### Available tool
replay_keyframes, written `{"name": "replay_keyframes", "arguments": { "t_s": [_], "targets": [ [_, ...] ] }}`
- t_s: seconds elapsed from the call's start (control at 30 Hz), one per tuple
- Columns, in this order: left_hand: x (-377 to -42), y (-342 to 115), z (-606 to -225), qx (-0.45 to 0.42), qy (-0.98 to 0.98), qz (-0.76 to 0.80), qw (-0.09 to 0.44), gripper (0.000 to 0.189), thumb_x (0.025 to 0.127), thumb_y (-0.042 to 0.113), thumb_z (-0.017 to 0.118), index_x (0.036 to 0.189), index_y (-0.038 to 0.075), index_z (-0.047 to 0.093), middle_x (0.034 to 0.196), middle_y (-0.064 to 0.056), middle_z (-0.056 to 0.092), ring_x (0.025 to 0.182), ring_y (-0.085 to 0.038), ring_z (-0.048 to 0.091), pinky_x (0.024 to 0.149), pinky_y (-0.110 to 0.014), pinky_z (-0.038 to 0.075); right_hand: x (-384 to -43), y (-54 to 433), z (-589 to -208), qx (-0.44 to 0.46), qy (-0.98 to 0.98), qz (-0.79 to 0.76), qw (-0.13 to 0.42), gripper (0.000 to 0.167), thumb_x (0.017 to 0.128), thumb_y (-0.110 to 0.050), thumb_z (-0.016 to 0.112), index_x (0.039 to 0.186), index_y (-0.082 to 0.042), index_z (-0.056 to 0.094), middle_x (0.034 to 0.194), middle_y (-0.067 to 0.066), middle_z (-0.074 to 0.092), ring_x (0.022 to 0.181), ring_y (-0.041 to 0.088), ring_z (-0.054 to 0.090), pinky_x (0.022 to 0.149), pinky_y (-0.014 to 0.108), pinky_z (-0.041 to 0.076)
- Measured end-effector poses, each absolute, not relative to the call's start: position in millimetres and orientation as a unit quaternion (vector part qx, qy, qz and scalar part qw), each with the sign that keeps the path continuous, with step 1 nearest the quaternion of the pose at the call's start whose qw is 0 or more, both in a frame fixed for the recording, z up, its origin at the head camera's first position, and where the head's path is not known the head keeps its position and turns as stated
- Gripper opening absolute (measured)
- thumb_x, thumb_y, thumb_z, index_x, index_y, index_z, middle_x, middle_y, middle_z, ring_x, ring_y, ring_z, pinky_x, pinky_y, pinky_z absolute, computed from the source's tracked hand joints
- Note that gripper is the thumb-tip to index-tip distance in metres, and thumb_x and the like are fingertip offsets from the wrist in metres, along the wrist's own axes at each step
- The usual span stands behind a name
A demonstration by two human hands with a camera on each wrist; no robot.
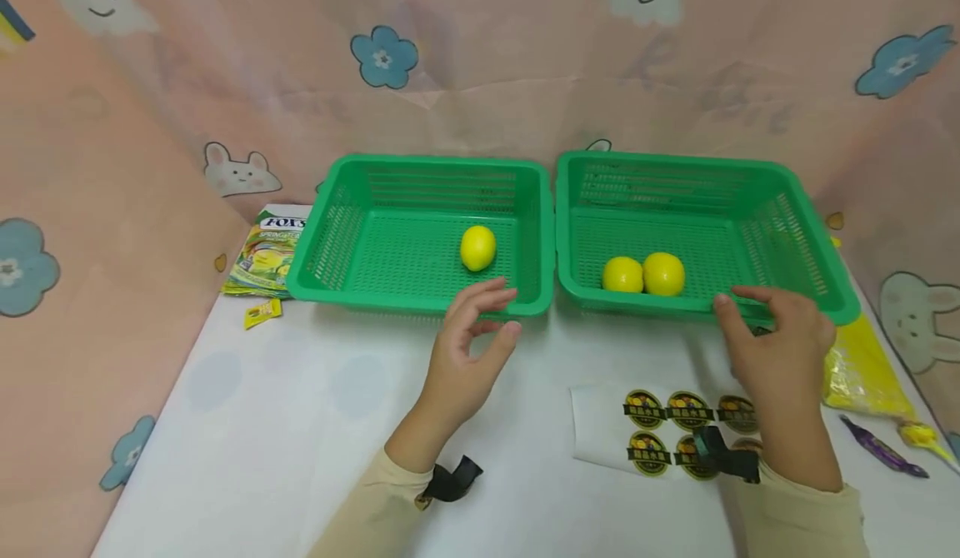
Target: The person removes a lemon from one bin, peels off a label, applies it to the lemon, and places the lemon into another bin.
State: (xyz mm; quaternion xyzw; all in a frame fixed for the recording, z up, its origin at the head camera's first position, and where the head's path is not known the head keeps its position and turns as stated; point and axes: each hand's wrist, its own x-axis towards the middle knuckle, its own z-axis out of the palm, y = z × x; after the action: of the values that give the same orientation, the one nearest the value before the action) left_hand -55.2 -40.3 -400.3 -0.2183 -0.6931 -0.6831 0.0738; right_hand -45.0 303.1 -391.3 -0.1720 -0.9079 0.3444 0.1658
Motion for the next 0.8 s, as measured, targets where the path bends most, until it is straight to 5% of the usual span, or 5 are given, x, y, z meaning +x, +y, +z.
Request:
{"name": "replay_keyframes", "arguments": {
  "t_s": [0.3,0.5,0.8],
  "targets": [
    [-48.0,-75.4,-415.4,-0.190,-0.701,-0.680,0.101,0.036,0.101,0.001,0.066,0.136,-0.007,0.061,0.151,-0.016,0.049,0.127,-0.040,0.053,0.103,-0.046,0.052,-50.8,214.6,-370.0,-0.045,-0.836,0.504,0.213,0.036,0.099,-0.008,0.075,0.133,0.001,0.069,0.140,0.000,0.059,0.135,0.017,0.049,0.114,0.034,0.040],
    [-47.8,-82.9,-416.4,-0.180,-0.704,-0.679,0.107,0.035,0.101,0.001,0.065,0.135,-0.006,0.061,0.152,-0.019,0.048,0.127,-0.037,0.054,0.102,-0.050,0.052,-64.4,143.1,-388.8,0.124,-0.868,0.421,0.233,0.033,0.088,-0.009,0.088,0.119,-0.006,0.078,0.133,0.015,0.065,0.130,0.040,0.050,0.107,0.060,0.036],
    [-63.8,-97.7,-399.3,-0.180,-0.714,-0.667,0.113,0.036,0.102,0.006,0.066,0.138,-0.003,0.062,0.153,-0.015,0.047,0.128,-0.042,0.053,0.101,-0.050,0.052,-68.9,101.5,-406.7,0.118,-0.916,0.317,0.217,0.021,0.087,-0.018,0.090,0.106,-0.010,0.084,0.110,0.016,0.065,0.116,0.045,0.052,0.099,0.057,0.047]
  ]
}}
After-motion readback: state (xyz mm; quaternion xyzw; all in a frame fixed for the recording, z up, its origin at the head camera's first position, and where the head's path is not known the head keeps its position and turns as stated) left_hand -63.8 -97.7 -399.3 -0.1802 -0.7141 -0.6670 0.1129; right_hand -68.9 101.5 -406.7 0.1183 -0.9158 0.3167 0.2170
